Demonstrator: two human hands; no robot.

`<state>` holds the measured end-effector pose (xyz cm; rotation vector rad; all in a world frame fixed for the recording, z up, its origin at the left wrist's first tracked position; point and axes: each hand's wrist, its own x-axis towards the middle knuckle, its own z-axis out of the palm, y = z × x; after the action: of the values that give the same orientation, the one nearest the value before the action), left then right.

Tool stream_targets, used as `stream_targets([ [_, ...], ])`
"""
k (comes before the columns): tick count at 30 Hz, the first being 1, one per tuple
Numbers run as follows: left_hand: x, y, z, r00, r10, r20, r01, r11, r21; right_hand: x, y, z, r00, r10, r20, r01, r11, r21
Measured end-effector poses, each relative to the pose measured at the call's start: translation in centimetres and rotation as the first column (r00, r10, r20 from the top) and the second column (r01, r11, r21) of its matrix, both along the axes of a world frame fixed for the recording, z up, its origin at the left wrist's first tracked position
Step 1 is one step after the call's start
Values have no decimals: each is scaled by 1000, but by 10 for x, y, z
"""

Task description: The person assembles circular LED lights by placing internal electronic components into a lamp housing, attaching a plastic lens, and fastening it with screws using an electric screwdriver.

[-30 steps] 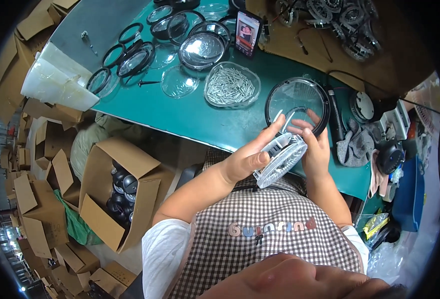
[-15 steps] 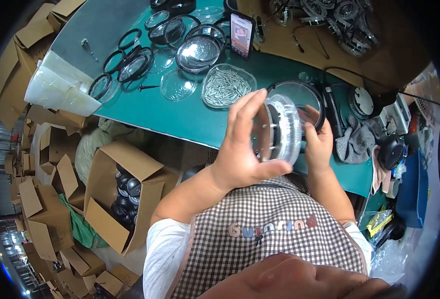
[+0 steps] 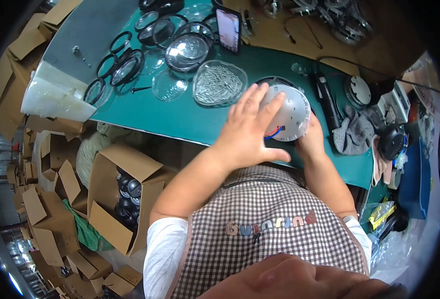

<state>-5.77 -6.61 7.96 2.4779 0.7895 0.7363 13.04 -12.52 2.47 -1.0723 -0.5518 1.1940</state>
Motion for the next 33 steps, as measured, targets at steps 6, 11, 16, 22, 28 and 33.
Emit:
stream_targets([
  [6, -16, 23, 7, 980, -194, -34, 196, 980, 31, 7, -1, -8, 991, 130, -18, -131, 989, -61],
  [11, -2, 22, -9, 981, -196, -11, 196, 980, 40, -1, -2, -1, 989, 142, 44, -140, 989, -44],
  [16, -16, 32, -17, 907, -40, 419, 121, 978, -169, 5, -3, 8, 993, 105, 44, -98, 984, -151],
  [22, -32, 37, -6, 910, -28, 414, 92, 987, -134, 4, -7, 17, 986, 88, -141, -104, 988, -111],
  [28, -22, 26, 7, 977, -115, 179, 92, 987, 134, 4, -9, 2, 993, 99, -58, -105, 988, -111],
  [33, -16, 22, 4, 981, -182, 73, 167, 971, 170, -5, -17, -6, 994, 89, 67, -90, 996, 11],
])
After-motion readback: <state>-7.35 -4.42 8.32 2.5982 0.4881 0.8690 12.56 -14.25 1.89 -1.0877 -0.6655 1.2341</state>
